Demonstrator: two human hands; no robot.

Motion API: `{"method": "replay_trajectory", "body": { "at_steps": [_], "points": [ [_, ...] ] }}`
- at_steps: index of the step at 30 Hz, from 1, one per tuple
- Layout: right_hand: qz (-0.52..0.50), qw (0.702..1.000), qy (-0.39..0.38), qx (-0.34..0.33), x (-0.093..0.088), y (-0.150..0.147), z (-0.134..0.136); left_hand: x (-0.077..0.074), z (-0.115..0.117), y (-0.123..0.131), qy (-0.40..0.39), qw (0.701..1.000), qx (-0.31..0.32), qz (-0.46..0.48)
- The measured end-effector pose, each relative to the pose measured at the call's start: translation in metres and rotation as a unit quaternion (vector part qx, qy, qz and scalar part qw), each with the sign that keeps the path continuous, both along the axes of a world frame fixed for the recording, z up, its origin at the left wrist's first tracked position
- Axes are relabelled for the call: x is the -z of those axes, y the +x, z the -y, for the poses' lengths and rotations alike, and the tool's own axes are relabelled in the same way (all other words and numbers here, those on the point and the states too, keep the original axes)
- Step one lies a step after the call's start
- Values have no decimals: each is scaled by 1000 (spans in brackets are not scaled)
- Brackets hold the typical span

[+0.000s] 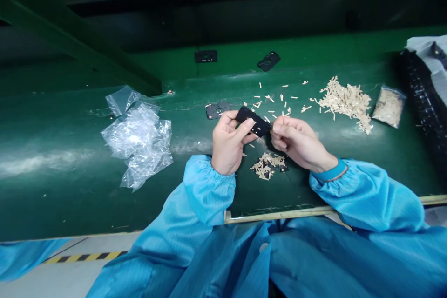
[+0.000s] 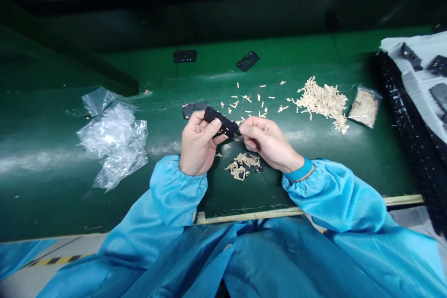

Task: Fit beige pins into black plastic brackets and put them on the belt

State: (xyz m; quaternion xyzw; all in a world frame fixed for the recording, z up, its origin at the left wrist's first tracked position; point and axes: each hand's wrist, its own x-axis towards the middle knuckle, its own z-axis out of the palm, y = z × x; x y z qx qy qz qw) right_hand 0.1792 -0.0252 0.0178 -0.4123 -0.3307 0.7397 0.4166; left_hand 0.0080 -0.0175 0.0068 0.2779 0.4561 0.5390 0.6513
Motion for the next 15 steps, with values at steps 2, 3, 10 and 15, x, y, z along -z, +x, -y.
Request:
{"method": "replay_trajectory", "body": {
  "at_steps": [2, 3, 10, 15],
  "points": [
    [-11, 1000, -6, 2, 1, -2, 2, -1, 1, 2, -8, 1000, -10, 10],
    [-17, 1000, -9, 1, 1, -3, 2, -1, 1, 2, -11, 1000, -16, 14],
    [-68, 998, -17, 7, 2, -9, 6, -1, 3, 5, -25, 999, -29, 23],
    [-51, 999, -1, 9, 3, -11, 9, 2, 3, 3, -30, 999, -13, 34]
  ]
}}
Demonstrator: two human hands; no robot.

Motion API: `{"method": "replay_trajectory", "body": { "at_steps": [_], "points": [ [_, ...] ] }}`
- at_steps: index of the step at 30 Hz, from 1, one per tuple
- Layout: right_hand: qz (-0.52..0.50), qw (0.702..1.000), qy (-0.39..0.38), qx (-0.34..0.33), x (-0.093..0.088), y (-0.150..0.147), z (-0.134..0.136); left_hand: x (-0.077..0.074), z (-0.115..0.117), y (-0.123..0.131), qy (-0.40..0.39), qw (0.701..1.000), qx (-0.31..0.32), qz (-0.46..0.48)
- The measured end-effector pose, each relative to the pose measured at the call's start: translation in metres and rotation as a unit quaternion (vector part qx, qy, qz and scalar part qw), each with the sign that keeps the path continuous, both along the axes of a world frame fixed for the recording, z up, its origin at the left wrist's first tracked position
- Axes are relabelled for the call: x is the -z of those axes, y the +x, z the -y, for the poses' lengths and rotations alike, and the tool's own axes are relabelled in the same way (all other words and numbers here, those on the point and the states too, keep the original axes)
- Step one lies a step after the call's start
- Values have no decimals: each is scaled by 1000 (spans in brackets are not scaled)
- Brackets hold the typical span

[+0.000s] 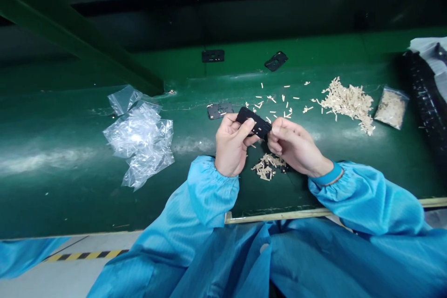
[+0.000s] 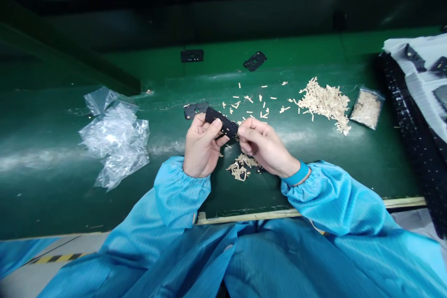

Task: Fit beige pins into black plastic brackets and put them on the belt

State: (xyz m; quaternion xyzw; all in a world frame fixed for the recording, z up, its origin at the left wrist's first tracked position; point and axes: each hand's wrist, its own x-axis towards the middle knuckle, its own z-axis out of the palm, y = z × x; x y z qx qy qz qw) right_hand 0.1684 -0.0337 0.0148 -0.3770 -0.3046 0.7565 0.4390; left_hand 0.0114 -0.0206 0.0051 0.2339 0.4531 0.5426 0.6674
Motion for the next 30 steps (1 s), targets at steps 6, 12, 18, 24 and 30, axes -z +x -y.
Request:
{"method": "replay_trajectory", "body": {
  "at_steps": [6, 12, 18, 24, 30],
  "points": [
    [62, 998, 31, 1, 1, 4, -1, -3, -2, -2, -3, 1000, -1, 11],
    [-23, 1000, -8, 18, 0, 4, -3, -2, 1, 1, -1, 999, 6, 37],
    [-70, 996, -49, -23, -1, 6, -5, -1, 4, 3, 5, 999, 21, 40],
    [-85, 990, -93, -59, -4, 10, -9, -1, 4, 1, -3, 999, 39, 24],
    [-36, 999, 28, -7, 2, 1, -2, -4, 4, 2, -35, 997, 23, 58]
  ]
}}
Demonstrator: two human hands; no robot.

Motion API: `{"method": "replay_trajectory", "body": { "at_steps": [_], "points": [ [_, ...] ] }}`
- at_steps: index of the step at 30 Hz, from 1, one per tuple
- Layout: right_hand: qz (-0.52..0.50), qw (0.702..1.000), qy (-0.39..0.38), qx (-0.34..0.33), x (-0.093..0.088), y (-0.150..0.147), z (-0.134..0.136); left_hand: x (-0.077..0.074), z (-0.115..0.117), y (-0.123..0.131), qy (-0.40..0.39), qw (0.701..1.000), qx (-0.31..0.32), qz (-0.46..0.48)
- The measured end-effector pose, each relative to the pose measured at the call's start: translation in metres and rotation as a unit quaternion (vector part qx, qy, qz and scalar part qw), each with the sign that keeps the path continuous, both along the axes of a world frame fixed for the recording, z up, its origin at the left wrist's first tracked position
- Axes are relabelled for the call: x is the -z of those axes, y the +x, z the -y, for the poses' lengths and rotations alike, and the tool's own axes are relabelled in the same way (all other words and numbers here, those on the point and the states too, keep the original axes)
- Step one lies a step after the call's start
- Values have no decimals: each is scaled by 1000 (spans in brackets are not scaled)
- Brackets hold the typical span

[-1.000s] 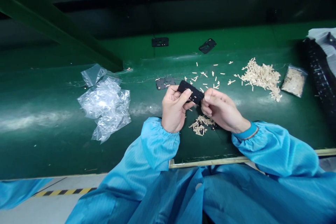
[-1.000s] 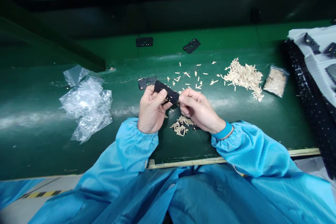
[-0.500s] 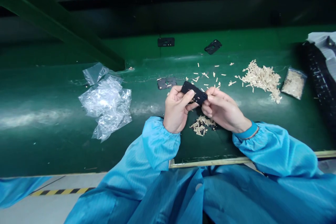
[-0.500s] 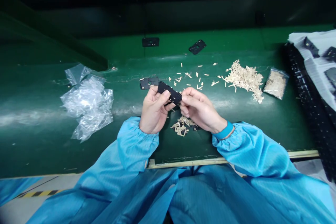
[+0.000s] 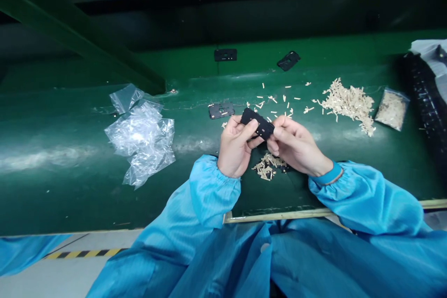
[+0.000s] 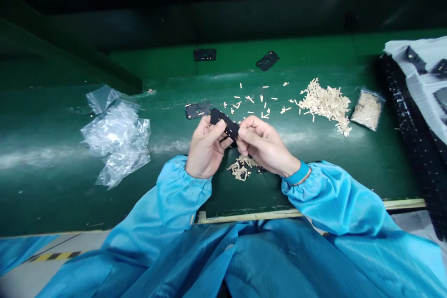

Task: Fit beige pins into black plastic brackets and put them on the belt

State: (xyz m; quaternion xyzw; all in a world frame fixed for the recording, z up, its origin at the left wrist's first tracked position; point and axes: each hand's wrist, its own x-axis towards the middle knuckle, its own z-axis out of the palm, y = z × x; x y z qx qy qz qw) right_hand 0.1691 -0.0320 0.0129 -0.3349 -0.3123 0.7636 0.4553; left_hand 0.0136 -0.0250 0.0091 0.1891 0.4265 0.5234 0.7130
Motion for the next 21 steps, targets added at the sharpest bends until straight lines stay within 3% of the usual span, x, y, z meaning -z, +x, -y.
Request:
{"method": "replay_trajectory", "body": {
  "at_steps": [4, 9, 16, 21],
  "points": [
    [66, 993, 83, 45, 11, -4, 4, -1, 1, 2, -21, 999, 0, 38],
    [89, 991, 98, 35, 19, -3, 4, -2, 1, 1, -31, 999, 0, 42],
    [160, 974, 130, 98, 15, 4, -2, -6, -1, 1, 42, 995, -78, -53],
    [205, 962, 132, 120, 11, 3, -1, -4, 0, 4, 59, 989, -86, -107]
  ]
}}
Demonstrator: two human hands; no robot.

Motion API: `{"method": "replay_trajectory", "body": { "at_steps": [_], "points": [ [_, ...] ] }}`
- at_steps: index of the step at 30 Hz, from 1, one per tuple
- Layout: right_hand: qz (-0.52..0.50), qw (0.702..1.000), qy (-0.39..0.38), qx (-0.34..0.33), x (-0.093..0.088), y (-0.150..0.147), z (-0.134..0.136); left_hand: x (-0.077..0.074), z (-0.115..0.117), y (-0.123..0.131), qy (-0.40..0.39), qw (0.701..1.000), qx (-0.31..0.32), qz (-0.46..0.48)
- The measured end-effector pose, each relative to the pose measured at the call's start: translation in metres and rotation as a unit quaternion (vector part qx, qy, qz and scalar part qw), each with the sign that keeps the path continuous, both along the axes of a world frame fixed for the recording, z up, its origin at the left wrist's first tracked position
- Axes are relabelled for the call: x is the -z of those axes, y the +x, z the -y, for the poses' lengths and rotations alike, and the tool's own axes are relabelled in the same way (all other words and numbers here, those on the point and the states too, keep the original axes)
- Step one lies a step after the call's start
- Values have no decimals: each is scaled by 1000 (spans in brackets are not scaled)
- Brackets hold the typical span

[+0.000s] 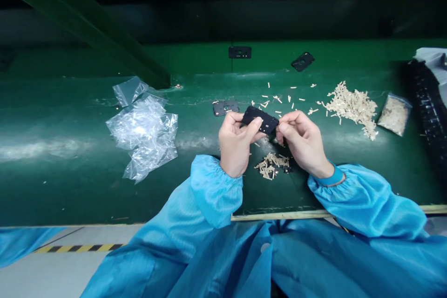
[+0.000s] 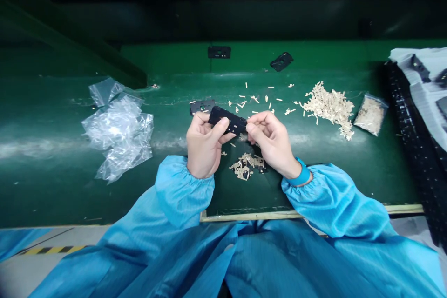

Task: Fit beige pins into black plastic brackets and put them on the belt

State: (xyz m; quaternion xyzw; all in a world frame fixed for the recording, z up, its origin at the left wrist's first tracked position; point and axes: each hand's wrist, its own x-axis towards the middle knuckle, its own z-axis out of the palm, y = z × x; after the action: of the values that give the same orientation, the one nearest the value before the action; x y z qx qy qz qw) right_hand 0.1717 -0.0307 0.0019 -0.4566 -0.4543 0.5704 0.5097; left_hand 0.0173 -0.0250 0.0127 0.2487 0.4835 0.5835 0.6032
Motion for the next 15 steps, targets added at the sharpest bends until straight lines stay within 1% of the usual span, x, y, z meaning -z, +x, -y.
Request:
{"method": "replay_trajectory", "body": {
  "at_steps": [6, 9, 12, 15],
  "points": [
    [9, 1000, -23, 12, -2, -3, 1, 5, 4, 3, 21, 999, 1, -33],
    [8, 999, -33, 10, -1, -4, 2, 6, 6, 4, 16, 999, 1, -37],
    [7, 999, -38, 4, -2, -6, 2, 6, 5, 4, -8, 1000, 1, -20],
    [13, 999, -43, -13, -6, -7, 2, 4, 3, 3, -23, 1000, 5, 16]
  ]
}}
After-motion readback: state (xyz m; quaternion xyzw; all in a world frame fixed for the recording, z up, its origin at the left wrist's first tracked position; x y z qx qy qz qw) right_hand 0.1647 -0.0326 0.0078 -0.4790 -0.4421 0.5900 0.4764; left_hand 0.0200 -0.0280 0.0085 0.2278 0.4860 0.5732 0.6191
